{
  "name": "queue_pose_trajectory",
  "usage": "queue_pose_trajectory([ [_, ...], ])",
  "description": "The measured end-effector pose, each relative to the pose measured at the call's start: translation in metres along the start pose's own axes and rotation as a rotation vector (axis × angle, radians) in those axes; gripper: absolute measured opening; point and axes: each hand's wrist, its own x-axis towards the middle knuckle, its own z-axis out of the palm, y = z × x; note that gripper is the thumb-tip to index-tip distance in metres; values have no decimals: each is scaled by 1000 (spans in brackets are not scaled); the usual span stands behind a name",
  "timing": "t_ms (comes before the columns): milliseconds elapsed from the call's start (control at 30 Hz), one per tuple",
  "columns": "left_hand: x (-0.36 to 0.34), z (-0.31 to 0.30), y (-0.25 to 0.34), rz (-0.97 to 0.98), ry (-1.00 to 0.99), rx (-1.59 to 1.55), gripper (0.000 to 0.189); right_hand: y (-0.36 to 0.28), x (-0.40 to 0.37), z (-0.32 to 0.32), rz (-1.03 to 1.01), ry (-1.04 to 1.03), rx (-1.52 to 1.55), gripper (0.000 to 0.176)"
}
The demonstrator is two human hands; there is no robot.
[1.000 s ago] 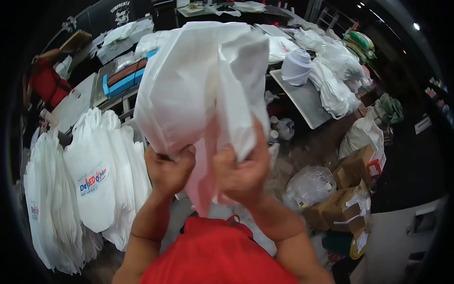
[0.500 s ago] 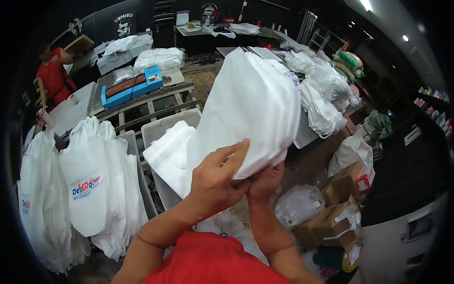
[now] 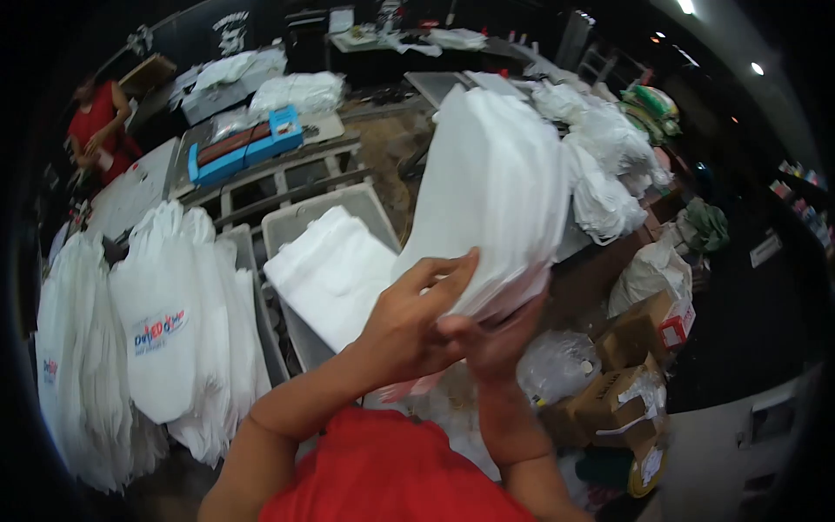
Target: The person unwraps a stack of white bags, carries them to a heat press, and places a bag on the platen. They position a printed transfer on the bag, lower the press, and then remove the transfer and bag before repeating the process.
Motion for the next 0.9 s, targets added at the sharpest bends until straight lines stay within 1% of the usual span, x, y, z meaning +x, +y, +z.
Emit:
queue_pose_trajectory([
  [33,-3,0,-3,-29,-70,-60,83,4,0,-6,-43,14,-122,128],
  [67,-7,2,-6,-73,-59,-41,83,9,1,-10,-86,20,-239,127],
  [100,-9,7,-8,-72,-132,-79,91,8,4,-13,-81,-9,-260,121],
  [133,-11,11,-10,-65,-205,-122,99,2,3,-14,-42,-28,-281,110],
  [167,-13,12,-10,-99,-198,-113,99,-3,3,-16,-4,-49,-303,100],
  [200,-12,10,-8,-86,-276,-116,103,-8,2,-17,34,-70,-325,90],
  [233,-12,11,-7,-64,-356,-124,107,-5,4,-27,32,-6,-297,83],
  [267,-13,15,-7,-76,-353,-124,107,-5,5,-37,30,25,-285,81],
  [333,-15,22,-7,-42,-381,-234,120,-5,4,-56,33,122,-275,76],
  [367,-15,21,-12,31,-395,-328,117,-7,3,-63,36,187,-278,73],
  [400,-20,26,-18,23,-401,-337,117,-14,3,-66,46,192,-285,73],
  [467,-36,40,-38,75,-390,-535,101,-34,5,-69,152,273,-144,68],
  [500,-50,38,-55,-7,-399,-531,83,-34,5,-78,178,350,-96,63],
  [533,-73,37,-79,-175,-380,-382,73,-33,7,-97,204,422,-44,58],
  [567,-112,39,-123,-296,-240,-133,65,-31,3,-147,303,442,-11,49],
  [600,-141,22,-158,-575,39,-180,61,-30,-1,-195,401,463,24,44],
  [633,-174,0,-200,-649,232,266,62,-30,-7,-223,420,651,37,48],
  [667,-196,-34,-229,-821,286,599,67,-42,-15,-234,454,454,87,50],
  [700,-227,-58,-266,-846,316,821,74,-50,-23,-231,488,484,147,55],
  [733,-234,-79,-278,-896,329,844,82,-52,-30,-242,450,629,53,60],
  [767,-247,-97,-304,-793,237,910,90,-53,-35,-247,429,628,28,61],
  [800,-238,-105,-308,-805,237,914,90,-50,-38,-254,418,622,18,61],
  [833,-221,-115,-307,-959,-7,922,91,-47,-43,-263,407,616,8,62],
  [867,-207,-120,-310,-1103,-255,915,92,-40,-46,-273,356,623,-168,62],
  [900,-200,-120,-318,-1154,-293,931,89,-36,-50,-279,327,618,-253,62],
])
